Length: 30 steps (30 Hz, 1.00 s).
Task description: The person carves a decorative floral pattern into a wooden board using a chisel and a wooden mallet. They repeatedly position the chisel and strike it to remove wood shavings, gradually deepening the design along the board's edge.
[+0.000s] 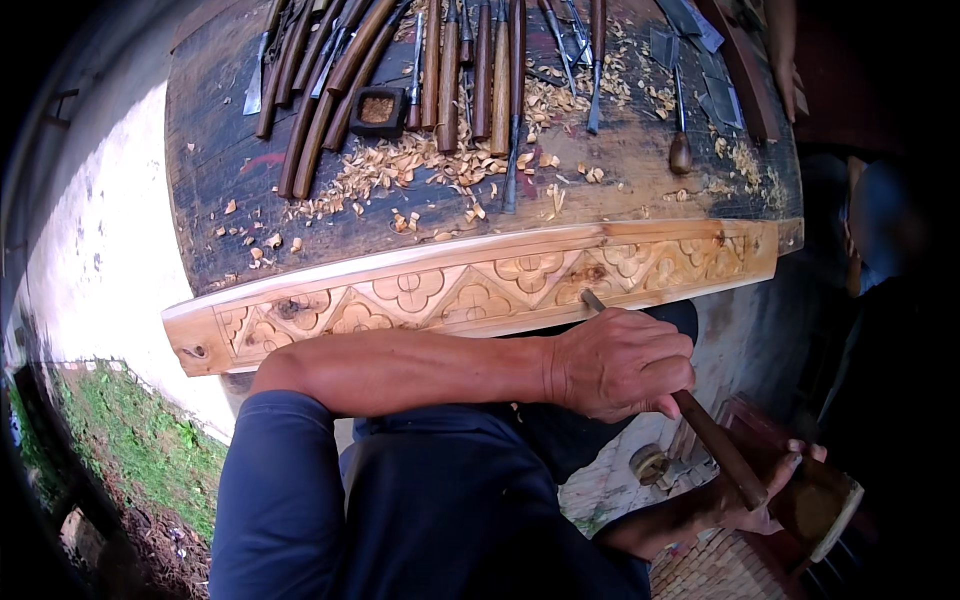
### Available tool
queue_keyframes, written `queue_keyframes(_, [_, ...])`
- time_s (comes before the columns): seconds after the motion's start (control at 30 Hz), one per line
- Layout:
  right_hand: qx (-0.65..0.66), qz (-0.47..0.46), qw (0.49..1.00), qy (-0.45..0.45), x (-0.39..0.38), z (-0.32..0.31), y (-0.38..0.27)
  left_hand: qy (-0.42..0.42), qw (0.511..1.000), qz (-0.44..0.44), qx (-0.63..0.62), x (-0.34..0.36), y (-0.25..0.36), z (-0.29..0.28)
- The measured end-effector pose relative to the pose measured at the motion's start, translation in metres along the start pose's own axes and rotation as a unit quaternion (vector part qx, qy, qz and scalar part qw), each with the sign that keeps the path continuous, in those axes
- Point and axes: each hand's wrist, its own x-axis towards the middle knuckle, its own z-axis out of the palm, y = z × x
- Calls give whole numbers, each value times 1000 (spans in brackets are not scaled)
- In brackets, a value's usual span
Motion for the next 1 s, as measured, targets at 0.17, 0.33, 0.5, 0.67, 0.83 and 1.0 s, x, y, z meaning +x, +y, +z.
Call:
queue_keyframes(0.17, [87,59,993,50,14,0,-39,27,1000,-3,4,-2,-2,3])
queue_keyframes(0.33, [66,41,994,73,22,5,-56,44,999,-5,1,-2,0,3])
queue_keyframes(0.5, [78,11,996,50,6,-13,-33,41,999,-10,-3,0,1,-2])
queue_keyframes(0.67, [-138,-16,988,70,13,-3,-55,36,999,-3,12,-2,-1,4])
queue_keyframes(0.83, [-290,-134,947,-37,8,-21,-42,54,998,-11,35,-2,-2,1])
queue_keyframes(1.0, [-85,-5,995,60,12,2,-61,49,997,8,54,-5,-4,3])
